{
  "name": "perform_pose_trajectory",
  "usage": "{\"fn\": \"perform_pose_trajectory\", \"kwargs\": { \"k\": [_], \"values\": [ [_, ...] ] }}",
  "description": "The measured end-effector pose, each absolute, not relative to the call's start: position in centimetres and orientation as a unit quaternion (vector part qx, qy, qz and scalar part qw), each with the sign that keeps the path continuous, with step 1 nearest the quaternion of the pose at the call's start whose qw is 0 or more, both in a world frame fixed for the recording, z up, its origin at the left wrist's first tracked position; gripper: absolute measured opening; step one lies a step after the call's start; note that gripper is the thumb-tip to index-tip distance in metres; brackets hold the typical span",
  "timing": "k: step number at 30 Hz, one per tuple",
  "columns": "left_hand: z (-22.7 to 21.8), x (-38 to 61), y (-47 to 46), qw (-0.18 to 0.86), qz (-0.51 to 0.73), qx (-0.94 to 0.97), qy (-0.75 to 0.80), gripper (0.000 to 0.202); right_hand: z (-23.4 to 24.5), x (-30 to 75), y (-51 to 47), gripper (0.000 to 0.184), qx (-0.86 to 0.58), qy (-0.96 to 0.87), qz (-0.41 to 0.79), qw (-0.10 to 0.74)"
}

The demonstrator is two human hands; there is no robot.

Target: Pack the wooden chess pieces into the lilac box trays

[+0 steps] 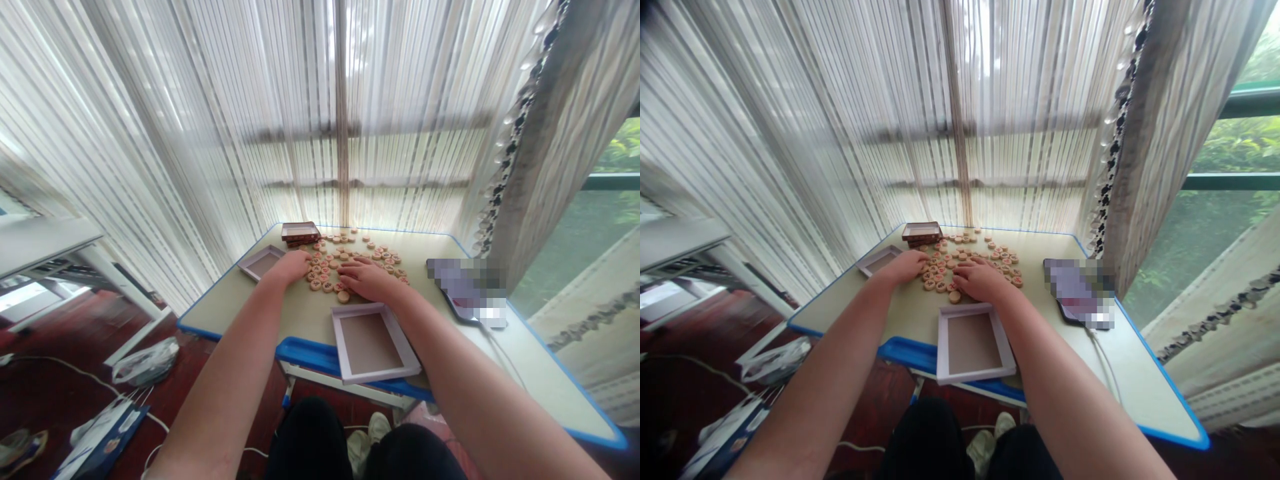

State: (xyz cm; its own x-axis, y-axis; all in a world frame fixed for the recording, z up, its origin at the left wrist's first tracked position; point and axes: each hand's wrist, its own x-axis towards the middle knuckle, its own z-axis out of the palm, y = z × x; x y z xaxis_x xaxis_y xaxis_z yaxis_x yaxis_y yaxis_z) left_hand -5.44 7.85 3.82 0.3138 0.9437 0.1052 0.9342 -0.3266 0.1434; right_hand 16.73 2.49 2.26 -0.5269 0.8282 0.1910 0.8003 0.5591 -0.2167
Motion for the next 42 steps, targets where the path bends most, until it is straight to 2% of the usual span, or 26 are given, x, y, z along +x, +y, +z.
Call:
{"fn": "perform_pose_trajectory", "kwargs": {
  "k": [3, 7, 11, 14, 21, 29, 34, 42],
  "values": [
    [3.9, -5.7, 7.5, 0.04, 0.105, 0.807, 0.58, 0.04, 2.4, 16.9, 2.4, 0.037, -0.482, -0.863, 0.025, 0.149],
    [3.9, -6.0, 7.4, 0.037, 0.133, 0.785, 0.605, 0.047, 2.8, 16.7, 2.0, 0.047, -0.468, -0.865, 0.04, 0.176],
    [4.0, -6.0, 7.2, 0.023, 0.163, 0.744, 0.647, 0.033, 3.8, 16.0, 1.1, 0.02, -0.441, -0.874, 0.083, 0.187],
    [4.1, -5.4, 6.6, -0.003, 0.154, 0.747, 0.647, 0.024, 4.1, 15.9, 0.8, 0.012, -0.445, -0.874, 0.099, 0.169],
    [3.8, -3.6, 5.4, -0.066, 0.171, 0.787, 0.59, 0.03, 3.5, 17.0, 1.8, 0.021, -0.496, -0.85, 0.018, 0.175],
    [3.6, -3.4, 5.3, -0.072, 0.142, 0.784, 0.6, 0.032, 3.6, 17.4, 1.7, 0.026, -0.512, -0.844, -0.026, 0.155],
    [3.7, -3.4, 5.2, -0.059, 0.145, 0.765, 0.625, 0.031, 3.3, 17.4, 2.2, 0.038, -0.506, -0.85, -0.039, 0.14],
    [4.0, -4.5, 5.4, -0.031, 0.149, 0.761, 0.631, 0.03, 3.4, 17.7, 2.3, 0.031, -0.549, -0.811, -0.037, 0.197]
  ]
}}
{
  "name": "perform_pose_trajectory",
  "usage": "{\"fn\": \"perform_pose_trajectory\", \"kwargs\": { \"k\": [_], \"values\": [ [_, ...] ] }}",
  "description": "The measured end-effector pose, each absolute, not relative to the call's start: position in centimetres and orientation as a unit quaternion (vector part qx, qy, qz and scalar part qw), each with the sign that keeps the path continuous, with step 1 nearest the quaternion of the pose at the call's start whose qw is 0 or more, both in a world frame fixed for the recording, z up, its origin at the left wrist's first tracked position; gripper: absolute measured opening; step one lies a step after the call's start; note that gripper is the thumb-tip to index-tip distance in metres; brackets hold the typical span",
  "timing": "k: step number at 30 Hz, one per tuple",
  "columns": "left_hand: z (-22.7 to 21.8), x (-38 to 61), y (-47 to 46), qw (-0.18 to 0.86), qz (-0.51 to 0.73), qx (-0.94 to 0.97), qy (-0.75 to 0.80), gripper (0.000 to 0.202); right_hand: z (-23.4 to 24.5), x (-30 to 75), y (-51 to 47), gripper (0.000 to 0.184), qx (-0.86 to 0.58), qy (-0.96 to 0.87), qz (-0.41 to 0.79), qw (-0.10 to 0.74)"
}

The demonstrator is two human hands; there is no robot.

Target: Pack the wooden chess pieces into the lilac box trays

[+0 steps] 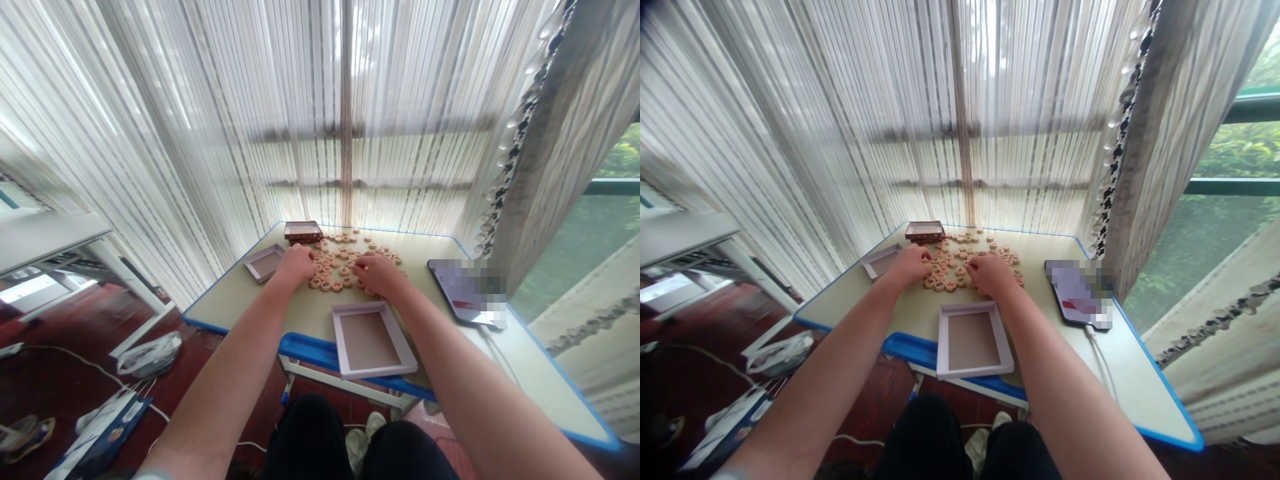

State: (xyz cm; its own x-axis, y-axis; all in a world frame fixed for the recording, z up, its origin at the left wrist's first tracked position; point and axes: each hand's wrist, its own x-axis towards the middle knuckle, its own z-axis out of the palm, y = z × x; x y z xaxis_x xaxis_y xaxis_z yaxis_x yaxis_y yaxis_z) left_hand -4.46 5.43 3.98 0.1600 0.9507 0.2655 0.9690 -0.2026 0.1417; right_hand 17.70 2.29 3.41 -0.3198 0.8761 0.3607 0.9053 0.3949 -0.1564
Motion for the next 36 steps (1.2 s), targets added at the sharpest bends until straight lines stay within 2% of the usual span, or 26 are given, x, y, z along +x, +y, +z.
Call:
{"fn": "perform_pose_trajectory", "kwargs": {
  "k": [3, 8, 11, 16, 19, 23, 27, 32, 36],
  "values": [
    [3.8, -4.6, 5.6, 0.014, -0.125, -0.754, -0.644, 0.027, 3.9, 18.0, 2.1, 0.028, -0.58, -0.783, -0.047, 0.219],
    [3.9, -4.6, 5.7, -0.004, -0.125, -0.77, -0.626, 0.023, 4.6, 18.7, 1.9, 0.025, -0.592, -0.783, 0.031, 0.19],
    [4.0, -4.6, 5.9, -0.019, -0.129, -0.771, -0.623, 0.021, 4.5, 19.0, 2.1, 0.025, -0.602, -0.775, 0.017, 0.192],
    [3.8, -4.9, 6.1, -0.044, -0.153, -0.771, -0.617, 0.019, 3.2, 19.0, 2.9, 0.034, -0.612, -0.76, -0.018, 0.216],
    [3.4, -4.9, 6.3, -0.046, -0.179, -0.773, -0.607, 0.025, 2.3, 18.7, 3.3, 0.042, -0.592, -0.771, -0.032, 0.231],
    [3.1, -4.8, 6.6, -0.032, -0.183, -0.777, -0.601, 0.026, 1.8, 18.4, 3.5, 0.051, -0.551, -0.816, 0.0, 0.176],
    [2.9, -4.8, 6.8, -0.006, -0.177, -0.761, -0.624, 0.029, 2.2, 18.2, 3.4, 0.044, -0.546, -0.82, -0.015, 0.168],
    [3.0, -4.8, 6.5, 0.077, -0.138, -0.749, -0.643, 0.035, 2.4, 18.1, 3.3, 0.035, -0.562, -0.811, -0.029, 0.16],
    [3.0, -4.8, 6.4, 0.081, -0.087, -0.768, -0.629, 0.031, 2.4, 18.0, 3.1, 0.031, -0.56, -0.811, -0.023, 0.171]
  ]
}}
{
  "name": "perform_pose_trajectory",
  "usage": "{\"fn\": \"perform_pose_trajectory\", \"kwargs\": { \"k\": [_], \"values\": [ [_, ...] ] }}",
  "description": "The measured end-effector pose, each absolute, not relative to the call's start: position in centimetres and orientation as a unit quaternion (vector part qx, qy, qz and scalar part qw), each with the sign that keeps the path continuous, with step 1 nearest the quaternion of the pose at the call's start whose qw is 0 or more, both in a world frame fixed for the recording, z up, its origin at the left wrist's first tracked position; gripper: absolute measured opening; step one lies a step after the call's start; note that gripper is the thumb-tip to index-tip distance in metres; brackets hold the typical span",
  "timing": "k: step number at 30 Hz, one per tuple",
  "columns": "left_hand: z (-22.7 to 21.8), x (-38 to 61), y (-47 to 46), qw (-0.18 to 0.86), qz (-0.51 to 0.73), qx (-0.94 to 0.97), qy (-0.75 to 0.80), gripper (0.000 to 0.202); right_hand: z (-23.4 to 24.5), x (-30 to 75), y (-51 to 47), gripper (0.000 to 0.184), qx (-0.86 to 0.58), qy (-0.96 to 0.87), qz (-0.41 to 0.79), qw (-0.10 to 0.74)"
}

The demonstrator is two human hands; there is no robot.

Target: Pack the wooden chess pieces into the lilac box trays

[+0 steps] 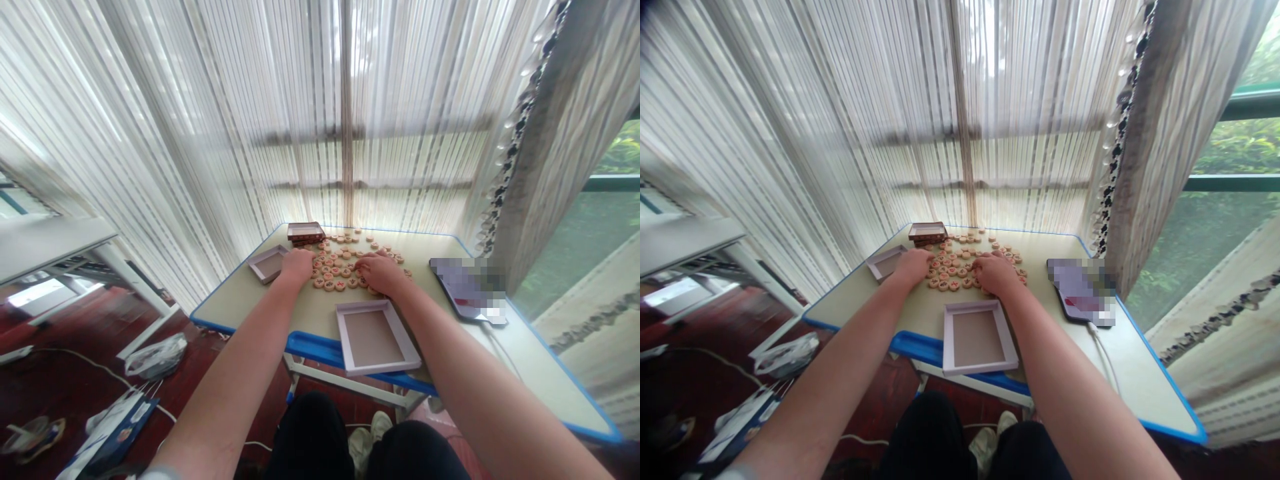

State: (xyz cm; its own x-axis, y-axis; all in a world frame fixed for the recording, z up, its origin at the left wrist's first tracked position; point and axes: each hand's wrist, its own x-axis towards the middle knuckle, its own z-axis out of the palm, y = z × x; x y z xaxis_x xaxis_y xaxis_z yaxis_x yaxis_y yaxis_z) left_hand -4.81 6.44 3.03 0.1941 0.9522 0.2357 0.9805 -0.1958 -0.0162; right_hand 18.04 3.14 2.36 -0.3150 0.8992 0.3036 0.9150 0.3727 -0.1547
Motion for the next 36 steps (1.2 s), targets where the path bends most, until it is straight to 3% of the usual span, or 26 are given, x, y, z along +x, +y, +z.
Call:
{"fn": "perform_pose_trajectory", "kwargs": {
  "k": [14, 23, 29, 36],
  "values": [
    [3.4, -4.5, 6.7, 0.084, -0.118, -0.737, -0.661, 0.036, 2.1, 17.9, 3.5, 0.031, -0.578, -0.802, -0.011, 0.151],
    [2.9, -4.7, 8.0, 0.098, -0.15, -0.734, -0.655, 0.034, 2.2, 18.1, 3.7, 0.028, -0.557, -0.795, 0.018, 0.238],
    [2.8, -4.4, 8.5, 0.071, -0.117, -0.736, -0.663, 0.04, 2.7, 19.1, 3.4, 0.024, -0.58, -0.797, 0.034, 0.166],
    [2.5, -4.7, 8.0, 0.101, -0.15, -0.735, -0.653, 0.032, 2.8, 19.7, 3.4, 0.028, -0.571, -0.801, 0.037, 0.176]
  ]
}}
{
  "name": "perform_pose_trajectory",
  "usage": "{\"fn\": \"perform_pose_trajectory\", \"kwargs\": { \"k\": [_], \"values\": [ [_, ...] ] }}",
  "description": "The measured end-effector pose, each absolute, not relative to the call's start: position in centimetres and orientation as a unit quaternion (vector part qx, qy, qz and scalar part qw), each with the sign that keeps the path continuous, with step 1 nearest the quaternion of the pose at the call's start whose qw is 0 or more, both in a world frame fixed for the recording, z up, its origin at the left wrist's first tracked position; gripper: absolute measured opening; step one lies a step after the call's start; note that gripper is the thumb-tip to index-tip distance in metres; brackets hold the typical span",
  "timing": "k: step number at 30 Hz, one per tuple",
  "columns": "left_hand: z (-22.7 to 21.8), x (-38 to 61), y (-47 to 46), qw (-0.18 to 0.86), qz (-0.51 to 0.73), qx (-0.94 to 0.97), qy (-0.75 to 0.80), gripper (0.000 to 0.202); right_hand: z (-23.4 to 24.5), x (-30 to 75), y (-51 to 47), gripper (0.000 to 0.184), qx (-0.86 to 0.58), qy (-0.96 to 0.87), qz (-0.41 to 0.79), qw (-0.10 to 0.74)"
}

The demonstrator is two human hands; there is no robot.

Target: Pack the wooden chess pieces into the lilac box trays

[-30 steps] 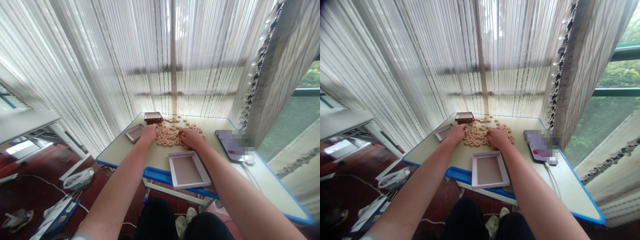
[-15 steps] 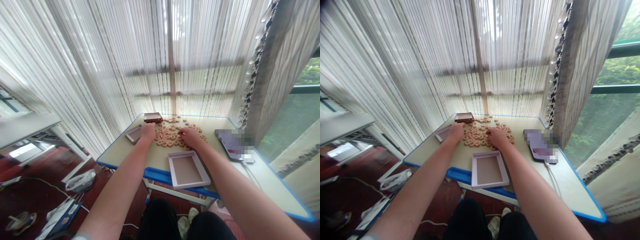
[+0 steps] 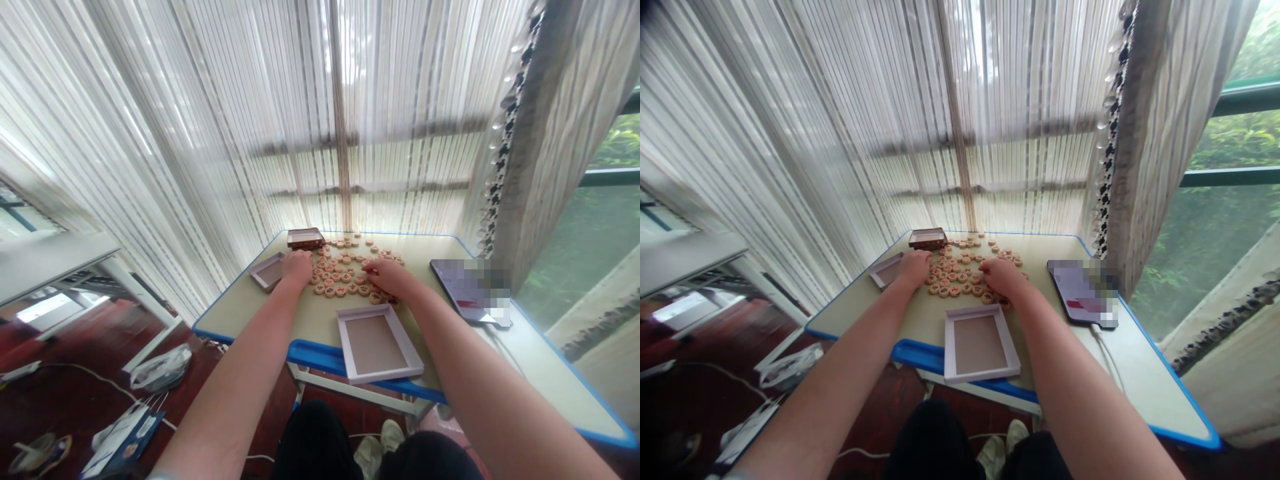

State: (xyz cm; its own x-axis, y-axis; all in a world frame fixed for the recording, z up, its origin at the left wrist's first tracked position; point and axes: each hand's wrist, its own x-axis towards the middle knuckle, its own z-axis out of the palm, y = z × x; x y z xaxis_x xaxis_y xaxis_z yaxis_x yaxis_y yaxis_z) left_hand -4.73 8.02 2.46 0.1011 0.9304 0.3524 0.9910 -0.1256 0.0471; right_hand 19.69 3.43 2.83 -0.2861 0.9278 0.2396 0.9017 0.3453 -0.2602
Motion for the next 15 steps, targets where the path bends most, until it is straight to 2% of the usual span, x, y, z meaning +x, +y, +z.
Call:
{"fn": "perform_pose_trajectory", "kwargs": {
  "k": [3, 8, 11, 15],
  "values": [
    [2.83, -4.87, 7.95, 0.069, -0.132, -0.732, -0.665, 0.029, 2.84, 19.49, 3.28, 0.028, -0.574, -0.794, 0.042, 0.195],
    [3.39, -4.77, 7.74, 0.057, -0.163, -0.719, -0.673, 0.023, 2.58, 18.98, 3.17, 0.036, -0.542, -0.798, 0.049, 0.258],
    [3.3, -4.7, 7.82, 0.052, -0.182, -0.709, -0.679, 0.024, 2.81, 18.83, 3.07, 0.031, -0.539, -0.801, 0.058, 0.254],
    [2.89, -4.71, 8.21, 0.048, -0.196, -0.702, -0.683, 0.025, 3.39, 18.98, 2.91, 0.034, -0.552, -0.796, 0.075, 0.236]
  ]
}}
